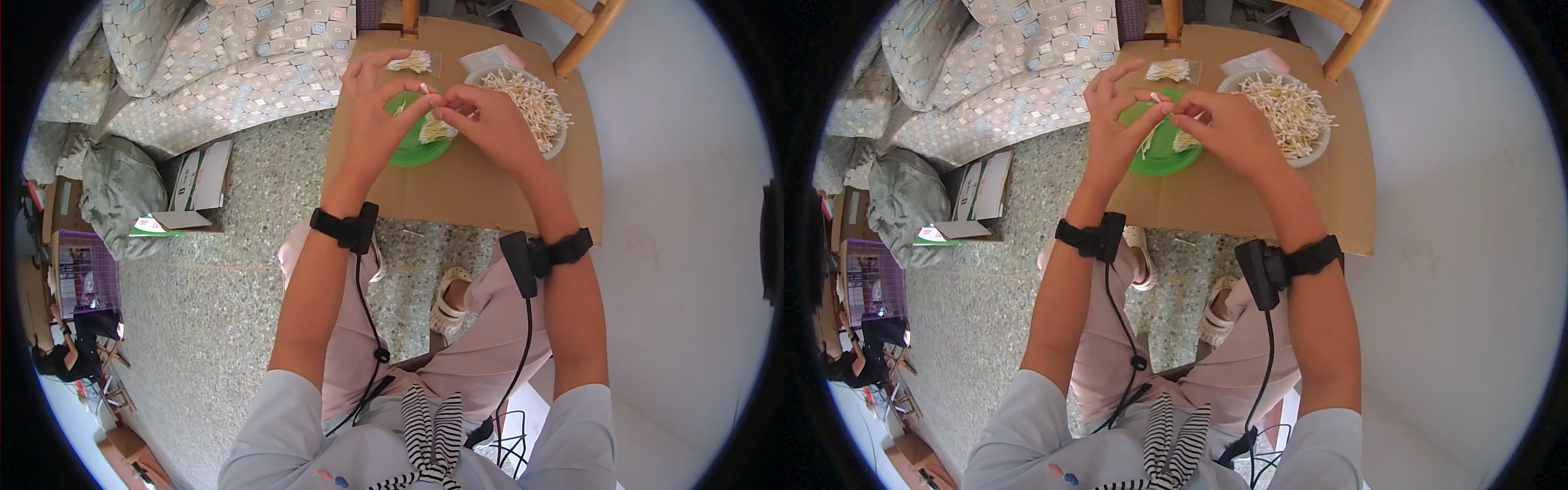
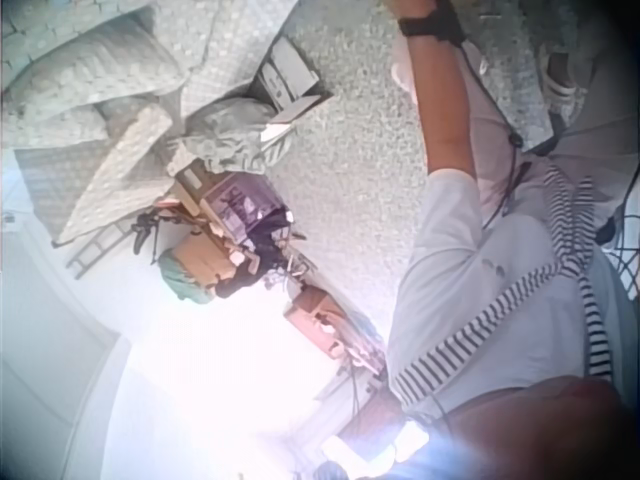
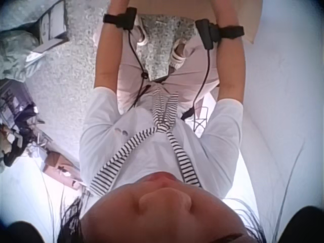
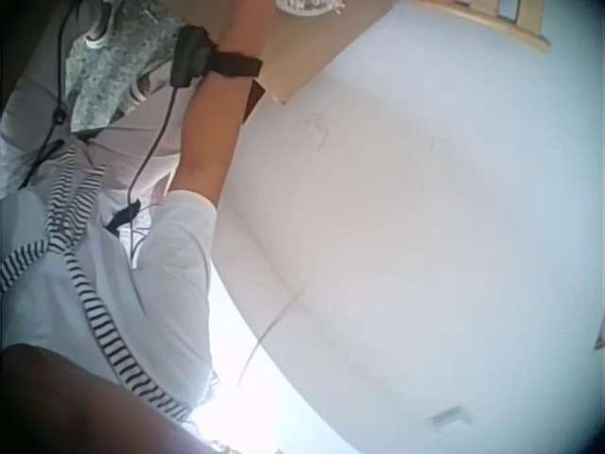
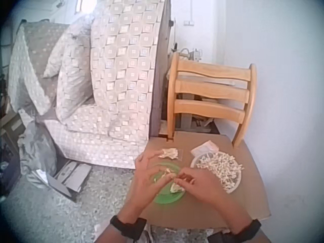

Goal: Sorting cotton swabs from a large bowl into small plastic bags.

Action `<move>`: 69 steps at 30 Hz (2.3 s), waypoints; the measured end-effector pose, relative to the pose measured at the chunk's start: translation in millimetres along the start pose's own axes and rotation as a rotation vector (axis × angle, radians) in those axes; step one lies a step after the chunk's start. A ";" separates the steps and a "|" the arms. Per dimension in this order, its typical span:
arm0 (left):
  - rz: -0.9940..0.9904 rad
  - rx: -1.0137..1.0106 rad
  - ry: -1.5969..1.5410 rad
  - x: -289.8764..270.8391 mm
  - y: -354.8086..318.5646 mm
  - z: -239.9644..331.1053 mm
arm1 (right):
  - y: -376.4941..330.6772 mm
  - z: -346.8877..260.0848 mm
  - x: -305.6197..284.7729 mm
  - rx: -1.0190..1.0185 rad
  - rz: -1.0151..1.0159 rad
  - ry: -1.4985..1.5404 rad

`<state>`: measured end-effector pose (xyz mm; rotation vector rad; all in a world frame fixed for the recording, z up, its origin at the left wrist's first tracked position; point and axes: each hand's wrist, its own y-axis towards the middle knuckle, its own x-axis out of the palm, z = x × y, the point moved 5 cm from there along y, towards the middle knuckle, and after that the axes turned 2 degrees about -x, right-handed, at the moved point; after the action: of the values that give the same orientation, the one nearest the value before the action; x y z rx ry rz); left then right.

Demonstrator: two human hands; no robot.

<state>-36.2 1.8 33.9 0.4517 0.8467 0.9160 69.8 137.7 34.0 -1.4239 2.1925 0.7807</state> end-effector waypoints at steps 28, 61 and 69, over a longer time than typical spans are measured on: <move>0.153 -0.055 0.027 -46.7 2.4 2.0 | 3.1 -52.1 -0.5 -0.048 0.172 0.339; 0.044 0.128 0.101 15.2 -6.5 0.4 | -23.0 -1.2 -57.9 0.194 0.115 -0.397; -0.059 -0.111 -0.087 27.9 -8.8 -5.6 | -3.7 18.0 -25.3 0.126 0.040 -0.463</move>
<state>-27.0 20.2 12.3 0.3658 0.7230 0.8776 83.8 165.6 35.0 -1.0180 1.8782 0.8686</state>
